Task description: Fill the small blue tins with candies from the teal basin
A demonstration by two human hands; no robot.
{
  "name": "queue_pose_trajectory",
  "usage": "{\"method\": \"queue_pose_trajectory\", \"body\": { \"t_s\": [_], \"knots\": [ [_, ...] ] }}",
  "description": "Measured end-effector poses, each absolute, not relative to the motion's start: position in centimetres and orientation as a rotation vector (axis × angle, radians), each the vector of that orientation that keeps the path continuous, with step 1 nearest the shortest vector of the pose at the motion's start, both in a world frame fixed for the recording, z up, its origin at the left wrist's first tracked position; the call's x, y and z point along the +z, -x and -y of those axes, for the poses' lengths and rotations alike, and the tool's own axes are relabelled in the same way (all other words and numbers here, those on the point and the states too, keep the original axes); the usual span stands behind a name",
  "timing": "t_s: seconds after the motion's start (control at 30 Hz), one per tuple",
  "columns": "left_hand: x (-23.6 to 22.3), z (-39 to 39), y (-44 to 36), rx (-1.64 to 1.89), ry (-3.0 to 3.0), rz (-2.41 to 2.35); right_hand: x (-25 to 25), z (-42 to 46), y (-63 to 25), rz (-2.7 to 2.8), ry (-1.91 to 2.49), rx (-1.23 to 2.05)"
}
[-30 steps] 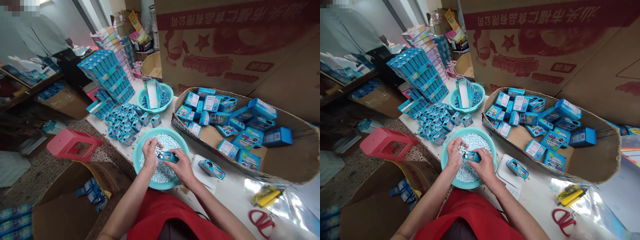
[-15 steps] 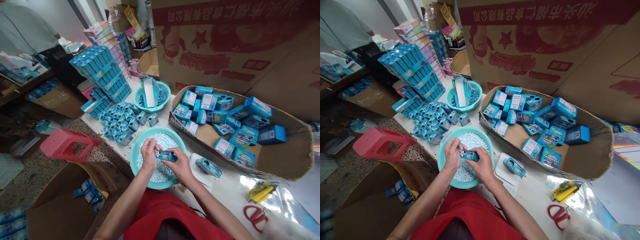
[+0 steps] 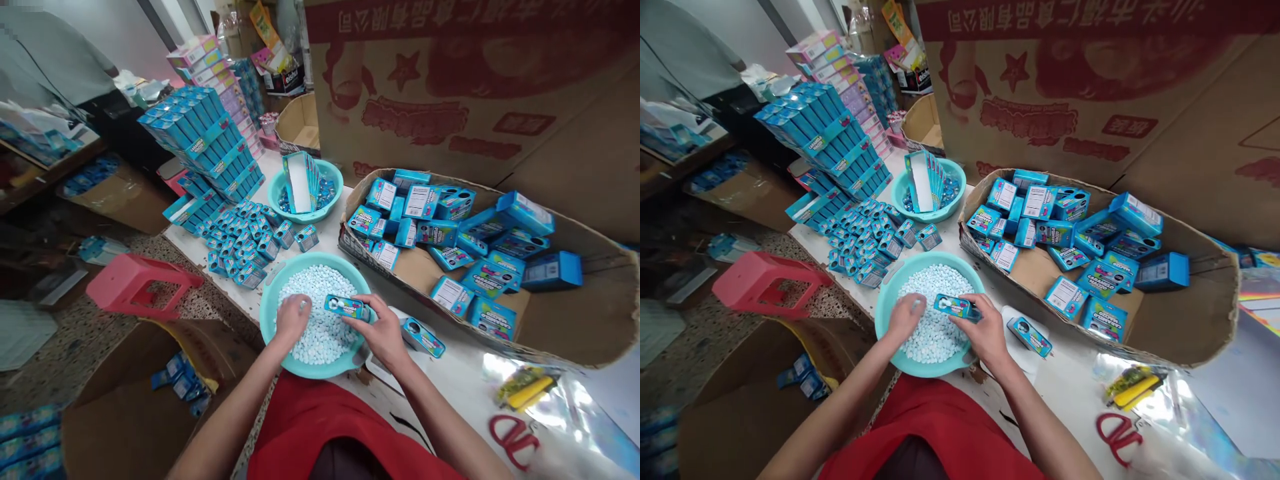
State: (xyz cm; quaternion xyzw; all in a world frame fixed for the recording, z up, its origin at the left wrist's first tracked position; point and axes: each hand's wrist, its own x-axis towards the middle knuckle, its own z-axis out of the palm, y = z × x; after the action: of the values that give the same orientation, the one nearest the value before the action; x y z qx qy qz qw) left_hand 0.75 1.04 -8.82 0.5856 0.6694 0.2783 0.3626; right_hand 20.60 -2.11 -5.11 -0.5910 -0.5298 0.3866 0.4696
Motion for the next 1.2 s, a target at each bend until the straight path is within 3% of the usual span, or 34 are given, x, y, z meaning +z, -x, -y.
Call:
{"method": "queue_pose_trajectory", "body": {
  "t_s": [0.13, 0.23, 0.37, 0.63, 0.83, 0.97, 1.2],
  "knots": [
    [-12.2, 2.6, -2.0, 0.115, -2.193, -1.483, -5.0, 1.7, -21.3, 1.286, 1.457, 0.907],
    [-13.2, 2.5, -3.0, 0.003, -2.436, -1.233, -5.1, 1.3, -20.9, 1.248, 1.441, 0.908],
    [-13.6, -0.8, -2.9, -0.002, -2.402, -1.261, -5.2, 1.0, -20.2, 1.21, 1.439, 0.961],
    [-13.0, -3.7, -3.2, 0.803, -1.364, -1.736, -5.2, 1.5, -20.5, 1.207, 1.478, 0.896],
    [-7.0, -3.2, -4.0, 1.221, -0.588, -1.341, -6.6, 1.6, -19.1, 1.319, 1.487, 0.922],
    [-4.1, -3.1, -4.9, 1.371, -0.521, -1.146, -6.9, 1.8, -17.6, 1.378, 1.466, 0.957],
    [-4.3, -3.7, -5.4, 1.459, -0.484, -1.244, -6.0, 1.8, -17.0, 1.455, 1.458, 0.929]
  ]
}}
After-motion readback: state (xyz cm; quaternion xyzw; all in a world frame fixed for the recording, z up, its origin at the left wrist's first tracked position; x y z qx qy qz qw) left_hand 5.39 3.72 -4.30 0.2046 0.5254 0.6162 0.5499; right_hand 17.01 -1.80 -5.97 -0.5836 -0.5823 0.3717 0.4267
